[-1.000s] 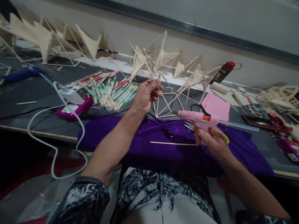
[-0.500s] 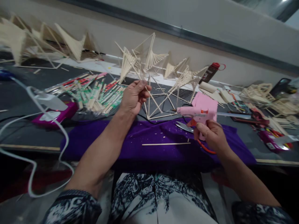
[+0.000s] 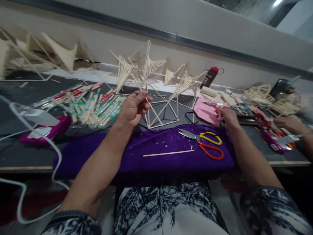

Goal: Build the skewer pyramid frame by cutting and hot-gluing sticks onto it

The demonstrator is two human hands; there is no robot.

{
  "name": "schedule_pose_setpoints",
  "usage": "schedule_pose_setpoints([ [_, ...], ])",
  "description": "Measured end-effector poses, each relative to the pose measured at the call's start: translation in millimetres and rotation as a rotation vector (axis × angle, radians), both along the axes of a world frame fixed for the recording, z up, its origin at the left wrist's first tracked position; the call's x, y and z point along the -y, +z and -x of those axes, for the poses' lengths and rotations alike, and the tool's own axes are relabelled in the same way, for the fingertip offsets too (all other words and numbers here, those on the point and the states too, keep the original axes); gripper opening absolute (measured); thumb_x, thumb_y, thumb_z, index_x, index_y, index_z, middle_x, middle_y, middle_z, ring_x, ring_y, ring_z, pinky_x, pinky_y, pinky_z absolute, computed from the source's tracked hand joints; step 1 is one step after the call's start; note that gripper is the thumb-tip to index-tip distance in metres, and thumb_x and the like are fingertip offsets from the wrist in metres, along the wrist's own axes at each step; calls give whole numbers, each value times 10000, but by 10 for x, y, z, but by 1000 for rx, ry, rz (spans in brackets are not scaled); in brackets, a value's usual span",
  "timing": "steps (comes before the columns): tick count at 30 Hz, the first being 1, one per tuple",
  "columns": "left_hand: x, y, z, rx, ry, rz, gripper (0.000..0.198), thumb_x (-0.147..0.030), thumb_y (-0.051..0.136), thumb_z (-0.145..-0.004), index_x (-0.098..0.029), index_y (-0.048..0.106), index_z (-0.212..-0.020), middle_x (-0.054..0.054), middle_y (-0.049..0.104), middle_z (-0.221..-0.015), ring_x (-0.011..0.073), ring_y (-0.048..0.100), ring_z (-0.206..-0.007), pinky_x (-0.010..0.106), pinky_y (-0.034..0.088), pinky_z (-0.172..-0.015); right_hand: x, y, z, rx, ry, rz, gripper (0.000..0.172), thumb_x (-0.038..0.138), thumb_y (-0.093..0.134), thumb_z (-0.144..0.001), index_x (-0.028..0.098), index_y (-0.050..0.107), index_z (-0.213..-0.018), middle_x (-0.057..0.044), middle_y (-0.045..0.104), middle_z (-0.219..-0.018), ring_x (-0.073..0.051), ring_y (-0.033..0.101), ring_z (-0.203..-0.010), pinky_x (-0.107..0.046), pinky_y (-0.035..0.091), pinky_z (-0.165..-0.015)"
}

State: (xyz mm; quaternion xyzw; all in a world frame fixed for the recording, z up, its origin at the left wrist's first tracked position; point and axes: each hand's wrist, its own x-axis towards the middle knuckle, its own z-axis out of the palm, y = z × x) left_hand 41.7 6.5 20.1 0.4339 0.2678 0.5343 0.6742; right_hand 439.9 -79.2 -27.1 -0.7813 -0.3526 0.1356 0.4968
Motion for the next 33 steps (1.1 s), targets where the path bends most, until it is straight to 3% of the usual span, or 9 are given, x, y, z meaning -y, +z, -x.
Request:
schedule_pose_setpoints([
  [4,-2,-16,5,6,-11,2,139,-291,671,-745,-169,604,-757,-23,664,-656,21,547,-418,105,347,-328,-72,-93,-199,269,-73,271,315,385,647,-694,175,511,-502,-17,453,-475,-190,516,-569,-353,396,-572],
  [8,-8,-27,21,21,-43,11,151,-310,648,-769,-166,615,-802,-18,670,-684,18,556,-436,101,349,-338,-55,40,-217,502,-134,464,403,406,690,-658,197,435,-425,-86,487,-533,-341,569,-819,-503,370,-733],
  [10,-3,-24,27,27,-68,10,143,-304,630,-784,-165,618,-816,-18,671,-693,17,559,-443,101,354,-344,4,175,-63,610,-154,449,387,401,686,-669,193,453,-441,-103,501,-553,-357,571,-824,-518,368,-731],
  [12,9,-19,26,23,-89,-5,138,-297,619,-794,-163,621,-827,-18,670,-696,17,560,-449,102,353,-347,100,328,243,698,-37,330,291,409,636,-725,182,570,-557,-92,526,-576,-292,584,-741,-434,405,-672],
  [15,38,-21,10,-4,-128,-40,150,-297,623,-794,-153,621,-836,-14,667,-686,20,553,-441,107,345,-342,241,545,935,403,474,73,266,419,594,-765,170,679,-807,-44,586,-636,-160,551,-571,-279,391,-512],
  [17,57,-29,-4,-16,-167,-65,162,-296,635,-786,-142,620,-835,-10,667,-679,22,547,-434,112,341,-338,274,653,1441,230,712,3,244,379,622,-747,166,693,-843,-22,600,-655,-125,530,-551,-250,391,-498],
  [19,70,-37,-13,-11,-201,-87,168,-289,644,-782,-132,617,-832,-8,666,-674,22,542,-431,114,338,-336,237,721,1879,182,850,-31,203,328,610,-761,171,701,-854,-3,590,-618,-110,523,-552,-235,399,-513],
  [24,67,-30,-5,24,-201,-117,166,-283,630,-804,-121,614,-839,-11,658,-671,18,540,-433,118,343,-350,-21,744,2437,32,1003,-21,172,279,607,-758,135,687,-810,14,569,-586,-72,495,-499,-200,371,-462],
  [33,92,30,42,6,-164,-131,205,-303,633,-803,-124,631,-902,-7,654,-696,7,511,-424,123,331,-363,-201,725,2591,-142,1057,-18,214,340,663,-722,134,627,-770,7,578,-623,-93,562,-524,-189,406,-414],
])
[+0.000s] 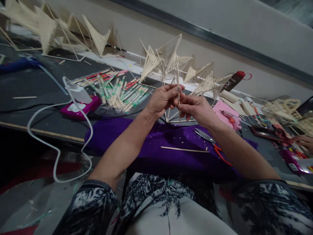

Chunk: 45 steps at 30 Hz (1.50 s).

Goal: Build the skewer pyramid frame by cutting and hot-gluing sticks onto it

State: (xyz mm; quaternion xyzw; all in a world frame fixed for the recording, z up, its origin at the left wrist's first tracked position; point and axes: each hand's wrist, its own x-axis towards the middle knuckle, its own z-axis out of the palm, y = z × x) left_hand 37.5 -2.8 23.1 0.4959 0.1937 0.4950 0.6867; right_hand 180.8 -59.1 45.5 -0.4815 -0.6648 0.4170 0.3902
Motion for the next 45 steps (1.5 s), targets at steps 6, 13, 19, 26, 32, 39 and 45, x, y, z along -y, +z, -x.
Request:
schedule_pose_setpoints([
  [6,-96,-4,170,-128,8,11,277,-309,649,-780,-130,631,-990,42,683,-842,31,557,-470,141,352,-358,-113,128,-131,52,-125,-4,222,336,675,-711,125,608,-711,7,570,-536,-75,518,-444,-189,385,-400],
  [13,-492,89,128,-320,386,-176,190,-158,601,-769,-125,661,-946,37,673,-849,25,539,-506,136,319,-373,-169,186,-263,220,-245,-61,115,214,621,-718,132,613,-800,15,553,-552,-66,486,-417,-187,339,-377],
  [19,-781,121,33,-458,413,-234,241,-180,623,-740,-132,675,-970,30,657,-784,44,514,-516,151,305,-391,-207,-12,-276,444,-282,-173,167,271,560,-766,147,649,-833,9,555,-540,-92,516,-448,-211,366,-441],
  [26,-904,79,-4,-476,292,-219,230,-203,613,-767,-142,685,-976,42,657,-771,52,539,-542,151,286,-403,-222,-117,-263,535,-279,-256,183,251,546,-760,144,676,-828,3,558,-557,-102,501,-523,-231,344,-514],
  [32,-936,58,-5,-432,246,-192,222,-192,619,-768,-141,680,-975,49,665,-803,45,553,-530,154,282,-391,-269,-168,-236,539,-293,-295,159,253,546,-751,146,663,-768,0,566,-572,-108,510,-544,-238,349,-543],
  [39,-951,29,-14,-396,211,-149,193,-184,634,-764,-142,682,-946,57,682,-848,34,551,-510,154,274,-373,-299,-214,-228,567,-305,-297,171,258,540,-762,150,664,-808,-14,602,-623,-114,523,-554,-234,358,-542],
  [45,-954,35,-14,-387,196,-151,168,-192,641,-757,-140,688,-910,55,683,-839,33,545,-490,158,274,-365,-309,-215,-197,563,-275,-322,159,240,535,-765,143,655,-803,-18,605,-633,-111,524,-557,-231,354,-544],
])
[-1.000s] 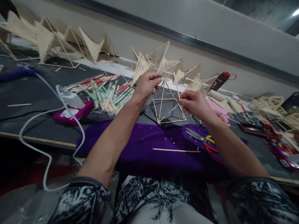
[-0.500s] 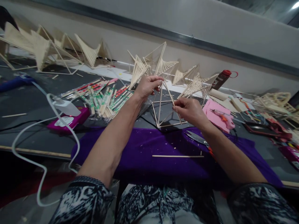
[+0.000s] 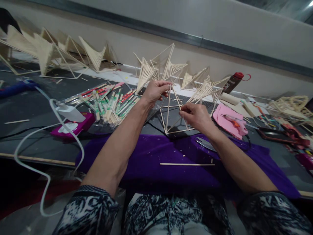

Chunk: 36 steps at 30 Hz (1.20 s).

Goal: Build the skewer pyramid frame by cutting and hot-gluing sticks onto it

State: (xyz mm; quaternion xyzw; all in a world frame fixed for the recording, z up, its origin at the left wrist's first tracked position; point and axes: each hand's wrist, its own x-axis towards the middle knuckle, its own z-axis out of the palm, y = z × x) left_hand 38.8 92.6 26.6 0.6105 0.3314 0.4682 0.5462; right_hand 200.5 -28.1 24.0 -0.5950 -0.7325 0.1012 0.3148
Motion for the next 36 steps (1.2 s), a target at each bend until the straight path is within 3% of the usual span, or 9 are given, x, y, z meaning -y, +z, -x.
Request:
schedule_pose_setpoints([
  [23,-13,-5,0,-26,-48,-18,142,-190,605,-782,-154,651,-912,43,660,-874,29,542,-501,146,264,-368,-65,-51,66,299,-57,-102,172,142,474,-729,147,646,-725,-24,594,-599,-121,495,-550,-237,316,-557],
  [36,-20,-2,4,-16,-61,-24,124,-175,608,-766,-160,646,-883,32,647,-854,34,535,-489,166,260,-370,-48,-62,169,535,-134,-43,241,141,420,-793,118,649,-865,-142,670,-838,-219,608,-778,-289,373,-666],
])
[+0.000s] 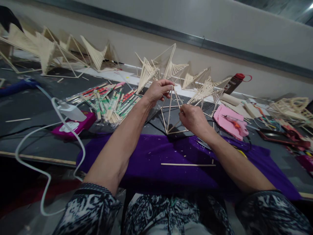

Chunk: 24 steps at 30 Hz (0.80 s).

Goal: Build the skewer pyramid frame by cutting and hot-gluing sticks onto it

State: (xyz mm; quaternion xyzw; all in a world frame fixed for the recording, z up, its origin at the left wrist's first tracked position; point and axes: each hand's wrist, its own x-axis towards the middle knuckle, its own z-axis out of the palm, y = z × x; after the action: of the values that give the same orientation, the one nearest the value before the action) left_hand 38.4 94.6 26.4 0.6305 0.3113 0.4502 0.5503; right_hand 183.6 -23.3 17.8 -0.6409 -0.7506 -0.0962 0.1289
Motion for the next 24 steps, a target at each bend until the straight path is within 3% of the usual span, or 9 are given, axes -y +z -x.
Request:
schedule_pose_setpoints([
  [17,31,14,-1,-35,6,4,147,-195,599,-780,-162,636,-919,41,658,-882,33,538,-490,151,259,-374,3,-1,9,-3,-22,-11,253,189,436,-792,127,665,-877,-131,686,-794,-225,624,-727,-301,387,-624],
  [24,98,42,-2,-62,35,3,211,-204,587,-802,-154,637,-1001,54,658,-916,30,540,-510,151,301,-428,-25,19,5,-22,-39,14,250,227,473,-785,134,688,-874,-118,688,-776,-225,631,-771,-299,400,-686],
])
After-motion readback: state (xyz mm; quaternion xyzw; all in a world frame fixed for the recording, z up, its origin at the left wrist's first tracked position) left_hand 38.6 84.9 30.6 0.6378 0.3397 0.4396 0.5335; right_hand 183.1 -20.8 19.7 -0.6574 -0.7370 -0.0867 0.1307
